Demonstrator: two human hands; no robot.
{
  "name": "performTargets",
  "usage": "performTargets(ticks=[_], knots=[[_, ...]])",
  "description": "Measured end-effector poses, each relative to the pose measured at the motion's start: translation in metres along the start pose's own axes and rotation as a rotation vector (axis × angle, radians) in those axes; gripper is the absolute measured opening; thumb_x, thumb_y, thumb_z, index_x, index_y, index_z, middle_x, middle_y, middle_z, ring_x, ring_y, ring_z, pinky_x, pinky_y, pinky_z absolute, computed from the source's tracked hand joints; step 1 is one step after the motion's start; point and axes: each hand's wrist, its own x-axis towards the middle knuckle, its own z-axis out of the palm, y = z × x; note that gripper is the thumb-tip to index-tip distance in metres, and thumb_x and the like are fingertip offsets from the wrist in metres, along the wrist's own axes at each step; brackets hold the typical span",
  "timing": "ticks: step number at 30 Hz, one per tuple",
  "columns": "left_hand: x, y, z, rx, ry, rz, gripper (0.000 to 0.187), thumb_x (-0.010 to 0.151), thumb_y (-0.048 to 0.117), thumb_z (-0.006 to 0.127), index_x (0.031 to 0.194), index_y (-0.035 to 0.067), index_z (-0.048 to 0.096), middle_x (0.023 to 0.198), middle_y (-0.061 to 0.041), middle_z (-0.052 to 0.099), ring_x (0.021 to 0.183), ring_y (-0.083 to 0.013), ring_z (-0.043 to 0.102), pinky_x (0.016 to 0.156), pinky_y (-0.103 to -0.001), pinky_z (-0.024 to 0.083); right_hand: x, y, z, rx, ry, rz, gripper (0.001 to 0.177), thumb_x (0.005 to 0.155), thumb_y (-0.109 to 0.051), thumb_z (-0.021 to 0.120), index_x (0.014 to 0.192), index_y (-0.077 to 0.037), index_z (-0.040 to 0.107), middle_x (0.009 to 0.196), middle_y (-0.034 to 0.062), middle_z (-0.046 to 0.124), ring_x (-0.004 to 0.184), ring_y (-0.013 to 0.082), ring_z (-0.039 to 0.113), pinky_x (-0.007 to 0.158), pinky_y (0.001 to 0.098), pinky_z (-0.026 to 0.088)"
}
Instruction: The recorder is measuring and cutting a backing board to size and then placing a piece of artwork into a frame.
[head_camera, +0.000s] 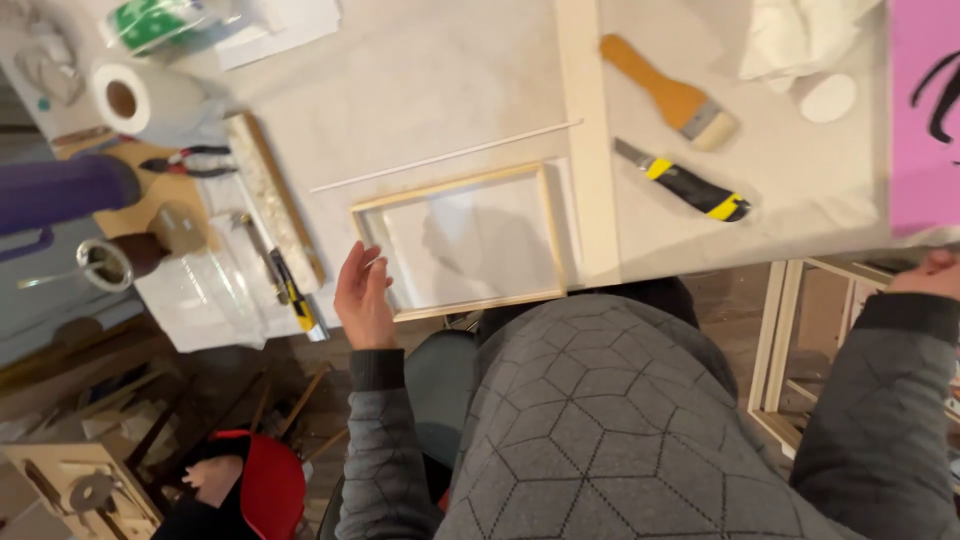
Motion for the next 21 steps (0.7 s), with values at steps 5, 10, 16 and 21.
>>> performTargets(ticks=[5,10,16,21], knots=[[-0.008,-0.071,-0.061,0.187,0.182,-0.023,0.044,0.1,0.014,0.062,0.143,0.002,0.059,0.13,-0.012,0.069,0.101,-0.0178,0.064,0.083,-0.032,0.059,-0.009,-0.061,0.115,-0.632,-0.232,-0.161,0.027,0.124,-0.023,0.05,0.109,-0.006,0.066,0.084,0.0058,0.058,0.067,0.0153,0.053,0.063,0.0312,0.044],[-0.019,-0.078,-0.061,0.41,0.115,-0.021,0.045,0.097,0.02,0.063,0.138,0.002,0.061,0.128,-0.015,0.066,0.104,-0.0212,0.065,0.087,-0.037,0.056,-0.046,-0.218,0.332,-0.669,-0.37,0.176,0.03,0.109,-0.033,0.063,0.102,-0.005,0.072,0.085,0.0134,0.064,0.071,0.0288,0.062,0.065,0.0384,0.047],[-0.025,-0.109,-0.061,0.482,0.003,0.038,0.042,0.096,0.022,0.065,0.132,-0.001,0.067,0.116,-0.017,0.06,0.101,-0.0256,0.064,0.09,-0.038,0.054,-0.086,-0.209,0.391,-0.654,-0.493,0.045,0.034,0.092,-0.031,0.07,0.114,-0.005,0.076,0.084,0.0149,0.064,0.076,0.0347,0.065,0.069,0.0423,0.05],[-0.027,-0.11,-0.06,0.296,-0.016,-0.011,0.044,0.093,0.019,0.069,0.132,-0.001,0.066,0.12,-0.015,0.06,0.1,-0.0231,0.065,0.089,-0.037,0.055,-0.104,-0.203,0.396,-0.661,-0.456,0.159,0.034,0.092,-0.029,0.072,0.115,-0.005,0.075,0.088,0.0156,0.067,0.073,0.029,0.065,0.068,0.0398,0.05]])
